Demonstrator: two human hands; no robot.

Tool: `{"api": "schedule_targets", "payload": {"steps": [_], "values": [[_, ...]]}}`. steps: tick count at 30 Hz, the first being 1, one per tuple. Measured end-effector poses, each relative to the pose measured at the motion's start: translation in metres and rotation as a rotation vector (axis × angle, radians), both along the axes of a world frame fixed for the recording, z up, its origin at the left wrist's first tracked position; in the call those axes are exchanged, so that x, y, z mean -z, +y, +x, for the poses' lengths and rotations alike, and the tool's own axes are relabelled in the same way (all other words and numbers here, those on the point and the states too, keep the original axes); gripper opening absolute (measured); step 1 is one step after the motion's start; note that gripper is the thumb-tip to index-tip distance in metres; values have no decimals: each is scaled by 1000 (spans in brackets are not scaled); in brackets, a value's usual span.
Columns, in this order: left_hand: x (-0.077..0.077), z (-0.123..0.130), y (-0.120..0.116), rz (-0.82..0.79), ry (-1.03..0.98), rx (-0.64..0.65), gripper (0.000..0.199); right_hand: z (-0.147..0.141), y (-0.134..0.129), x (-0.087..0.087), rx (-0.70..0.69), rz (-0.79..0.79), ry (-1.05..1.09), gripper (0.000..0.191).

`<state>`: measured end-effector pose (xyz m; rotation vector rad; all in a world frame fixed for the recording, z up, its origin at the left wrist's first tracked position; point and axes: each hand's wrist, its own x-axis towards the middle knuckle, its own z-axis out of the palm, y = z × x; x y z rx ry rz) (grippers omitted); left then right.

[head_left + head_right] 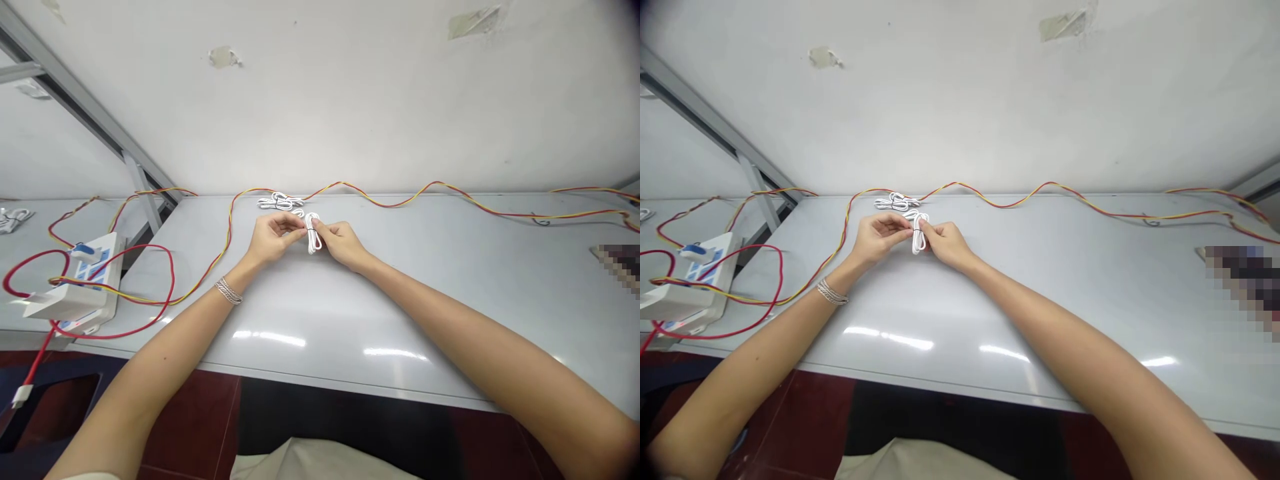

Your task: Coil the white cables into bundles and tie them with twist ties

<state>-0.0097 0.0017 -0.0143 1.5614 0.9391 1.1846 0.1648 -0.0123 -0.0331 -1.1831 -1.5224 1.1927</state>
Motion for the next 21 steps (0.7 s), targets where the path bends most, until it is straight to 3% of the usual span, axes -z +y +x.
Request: {"api": "schedule_targets", "payload": {"steps": [13,21], "values": [[-1,1,0,-59,-1,52,33,-1,-3,-1,70,34,57,61],[-1,1,3,-52,-39,-20,38,1,3,-5,3,-76,252,33]]}}
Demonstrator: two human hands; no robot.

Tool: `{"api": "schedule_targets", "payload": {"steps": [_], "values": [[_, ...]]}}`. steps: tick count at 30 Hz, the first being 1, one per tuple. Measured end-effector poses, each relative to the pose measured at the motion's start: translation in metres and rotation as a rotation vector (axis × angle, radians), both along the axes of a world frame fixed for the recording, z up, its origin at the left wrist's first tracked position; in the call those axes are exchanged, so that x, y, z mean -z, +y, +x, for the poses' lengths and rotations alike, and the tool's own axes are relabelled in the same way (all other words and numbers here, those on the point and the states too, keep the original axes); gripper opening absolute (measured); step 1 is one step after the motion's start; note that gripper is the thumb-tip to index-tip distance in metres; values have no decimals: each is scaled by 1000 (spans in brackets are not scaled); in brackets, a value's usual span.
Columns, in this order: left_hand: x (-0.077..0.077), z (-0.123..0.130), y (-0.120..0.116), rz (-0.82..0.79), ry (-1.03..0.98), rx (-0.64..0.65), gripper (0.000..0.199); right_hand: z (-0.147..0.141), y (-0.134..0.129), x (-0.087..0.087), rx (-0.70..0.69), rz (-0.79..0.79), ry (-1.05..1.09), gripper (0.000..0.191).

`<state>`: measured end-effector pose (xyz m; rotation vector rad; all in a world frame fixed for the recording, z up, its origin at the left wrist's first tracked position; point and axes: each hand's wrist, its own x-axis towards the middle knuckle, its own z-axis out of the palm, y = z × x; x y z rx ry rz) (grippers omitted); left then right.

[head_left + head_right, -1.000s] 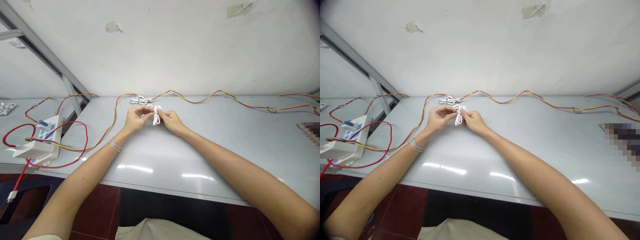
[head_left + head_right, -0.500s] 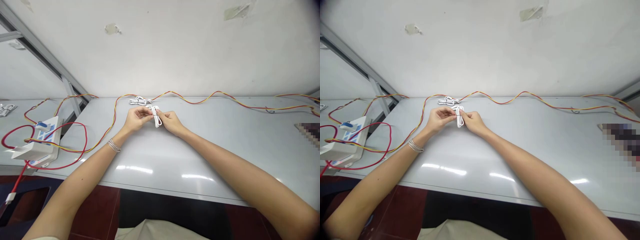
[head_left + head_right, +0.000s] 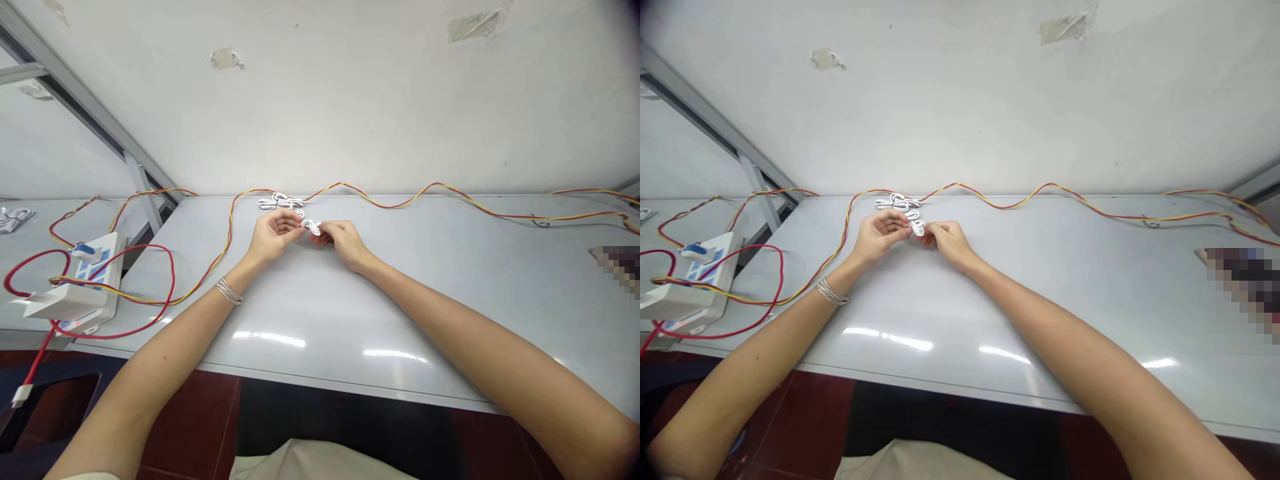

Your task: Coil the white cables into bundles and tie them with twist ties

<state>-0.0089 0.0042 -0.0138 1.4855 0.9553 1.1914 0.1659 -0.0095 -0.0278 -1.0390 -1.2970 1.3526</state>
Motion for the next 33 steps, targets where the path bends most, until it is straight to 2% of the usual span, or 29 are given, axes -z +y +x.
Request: {"api": "schedule_targets", "payload": {"steps": [11,17,19,21,23,25,29,33], "values": [[7,-2,3,-80,83,42,36,1,0,5,45,50,50,39],[12,-4,10,-11,263,-126,24,-1,3,10,82,85,-25,27],[14,-5,13,20,336,-153,19,-2,3,13,116,123,-115,24],[16,-6,14,42,408,-154,18,-2,1,15,184,235,-289,21],[17,-7,13,69,471,-145,20,-2,-2,16,252,384,-524,27],[16,-7,12,96,524,-131,21,-2,-5,17,281,466,-731,36],[13,-7,10,121,617,-136,20,-2,-7,17,262,397,-953,34],[10,-10,12,139,638,-265,21,0,-6,14,265,336,-1037,29]]}}
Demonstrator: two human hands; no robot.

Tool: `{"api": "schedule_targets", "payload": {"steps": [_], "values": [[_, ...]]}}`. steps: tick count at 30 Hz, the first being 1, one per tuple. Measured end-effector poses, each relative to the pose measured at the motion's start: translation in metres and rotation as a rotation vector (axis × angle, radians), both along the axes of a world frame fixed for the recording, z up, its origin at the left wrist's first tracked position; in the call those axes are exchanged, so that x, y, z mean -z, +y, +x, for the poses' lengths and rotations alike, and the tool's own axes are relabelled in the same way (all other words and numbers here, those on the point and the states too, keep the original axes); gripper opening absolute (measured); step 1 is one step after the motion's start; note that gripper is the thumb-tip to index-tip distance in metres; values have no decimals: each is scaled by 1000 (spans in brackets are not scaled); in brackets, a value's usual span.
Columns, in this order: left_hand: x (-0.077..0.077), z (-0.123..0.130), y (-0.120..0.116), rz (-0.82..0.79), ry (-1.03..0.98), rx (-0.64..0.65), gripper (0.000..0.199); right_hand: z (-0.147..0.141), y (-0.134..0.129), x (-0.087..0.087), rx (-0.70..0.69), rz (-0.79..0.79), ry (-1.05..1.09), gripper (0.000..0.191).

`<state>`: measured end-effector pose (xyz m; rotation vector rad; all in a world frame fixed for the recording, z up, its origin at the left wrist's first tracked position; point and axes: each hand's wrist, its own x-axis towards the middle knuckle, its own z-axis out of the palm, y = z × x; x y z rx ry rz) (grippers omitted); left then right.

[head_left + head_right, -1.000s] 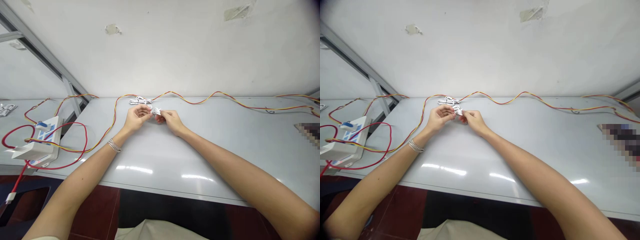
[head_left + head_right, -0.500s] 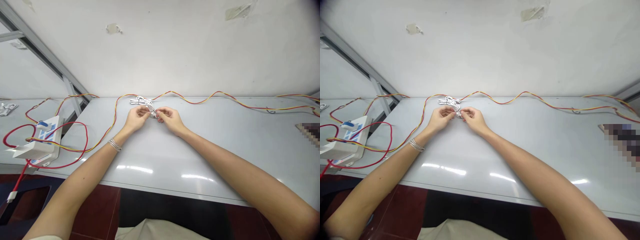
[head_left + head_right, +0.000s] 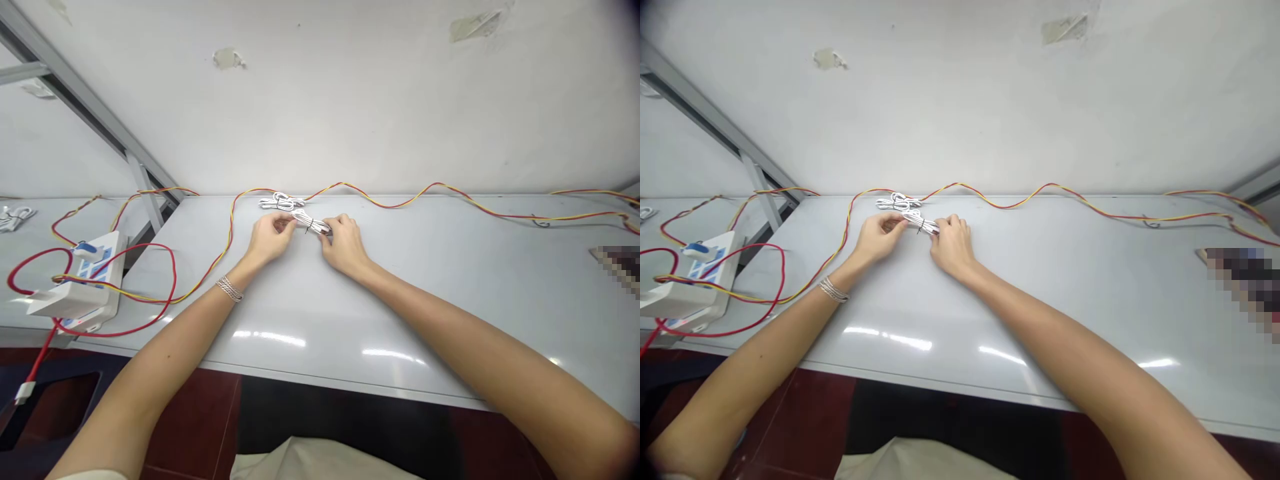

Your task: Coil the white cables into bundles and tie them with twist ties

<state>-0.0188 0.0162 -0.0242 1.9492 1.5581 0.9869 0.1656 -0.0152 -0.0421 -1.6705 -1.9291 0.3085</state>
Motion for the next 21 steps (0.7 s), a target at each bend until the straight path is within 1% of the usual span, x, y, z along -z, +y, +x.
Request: {"api": "schedule_targets", "payload": {"steps": [2,5,8,10,12,14,17,19,21], "values": [[-1,-3,2,41,16,-63,22,2,1,-1,30,-4,-35,31],[-1,-8,4,116,130,-115,28,4,2,0,66,-1,-65,33],[1,-12,5,162,266,-99,39,5,5,2,88,35,-8,38],[3,-13,5,166,315,-65,47,6,7,3,107,77,38,41],[4,-13,5,155,348,-47,49,7,8,3,127,122,73,39],[4,-13,4,135,382,-67,49,8,7,3,127,147,89,30],[3,-14,5,83,411,-123,44,9,7,1,59,138,99,15],[2,-15,7,60,405,-139,35,9,7,1,9,125,109,12],[2,-17,8,51,395,-140,26,9,7,1,-17,116,119,14]]}}
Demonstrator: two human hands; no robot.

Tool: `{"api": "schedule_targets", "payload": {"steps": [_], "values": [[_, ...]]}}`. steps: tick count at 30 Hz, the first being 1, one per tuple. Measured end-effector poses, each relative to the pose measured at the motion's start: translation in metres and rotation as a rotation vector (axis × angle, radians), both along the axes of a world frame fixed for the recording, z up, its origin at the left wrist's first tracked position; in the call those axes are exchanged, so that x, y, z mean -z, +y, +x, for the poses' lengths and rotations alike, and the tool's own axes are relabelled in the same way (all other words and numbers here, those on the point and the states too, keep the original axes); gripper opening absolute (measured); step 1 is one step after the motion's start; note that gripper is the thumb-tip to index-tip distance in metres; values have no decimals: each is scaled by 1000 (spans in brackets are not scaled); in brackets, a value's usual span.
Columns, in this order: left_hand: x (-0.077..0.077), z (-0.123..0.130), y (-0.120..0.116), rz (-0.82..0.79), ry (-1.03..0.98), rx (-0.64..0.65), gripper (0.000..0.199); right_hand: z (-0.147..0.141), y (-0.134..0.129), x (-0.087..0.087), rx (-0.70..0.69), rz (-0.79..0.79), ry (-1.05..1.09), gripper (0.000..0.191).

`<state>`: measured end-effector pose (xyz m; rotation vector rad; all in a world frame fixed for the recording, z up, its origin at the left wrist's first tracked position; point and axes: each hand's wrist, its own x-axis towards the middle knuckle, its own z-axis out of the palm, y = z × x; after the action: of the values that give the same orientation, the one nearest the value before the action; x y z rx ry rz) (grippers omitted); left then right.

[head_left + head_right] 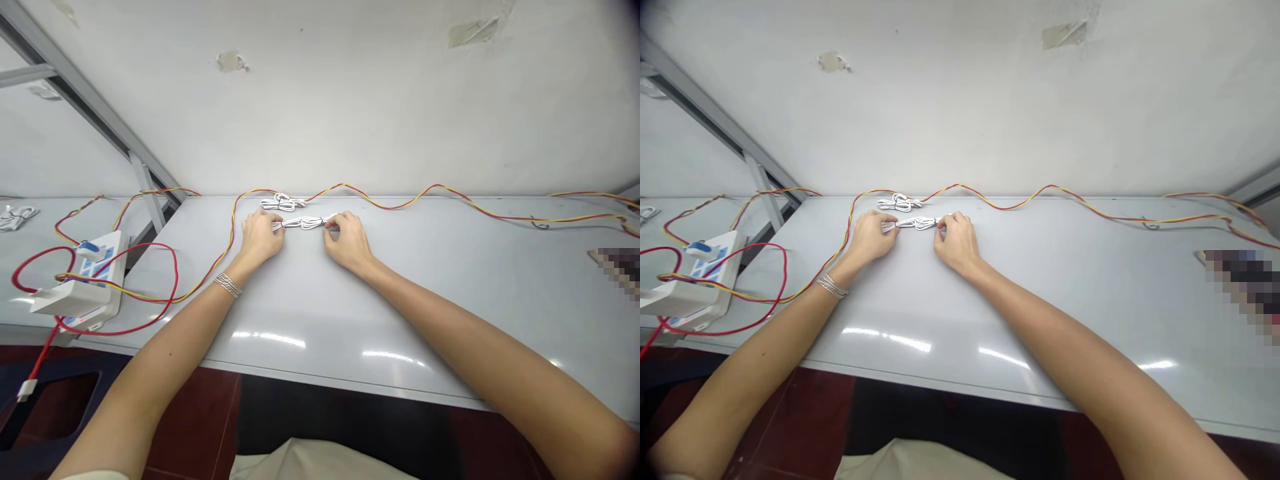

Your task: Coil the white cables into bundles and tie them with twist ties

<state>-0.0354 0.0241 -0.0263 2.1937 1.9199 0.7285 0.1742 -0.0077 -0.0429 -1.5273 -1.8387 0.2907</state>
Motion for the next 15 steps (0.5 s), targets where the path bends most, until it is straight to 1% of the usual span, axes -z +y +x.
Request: {"api": "schedule_targets", "payload": {"steps": [2,4,6,8,10,12,15], "values": [[1,-1,1,8,-20,-1,22,0,1,1,-18,-5,2,19],[2,-3,3,41,-80,-23,22,0,3,3,-31,-2,0,26],[2,-3,4,59,-220,-39,22,0,4,5,-39,6,-4,31],[2,0,4,19,-417,-11,21,0,4,6,-38,10,0,32],[2,5,4,-47,-572,55,23,0,4,6,-32,14,7,29],[3,11,1,-112,-698,145,26,-1,3,5,-60,34,28,23],[3,21,-5,-220,-898,310,34,-1,0,1,-208,65,110,21]]}}
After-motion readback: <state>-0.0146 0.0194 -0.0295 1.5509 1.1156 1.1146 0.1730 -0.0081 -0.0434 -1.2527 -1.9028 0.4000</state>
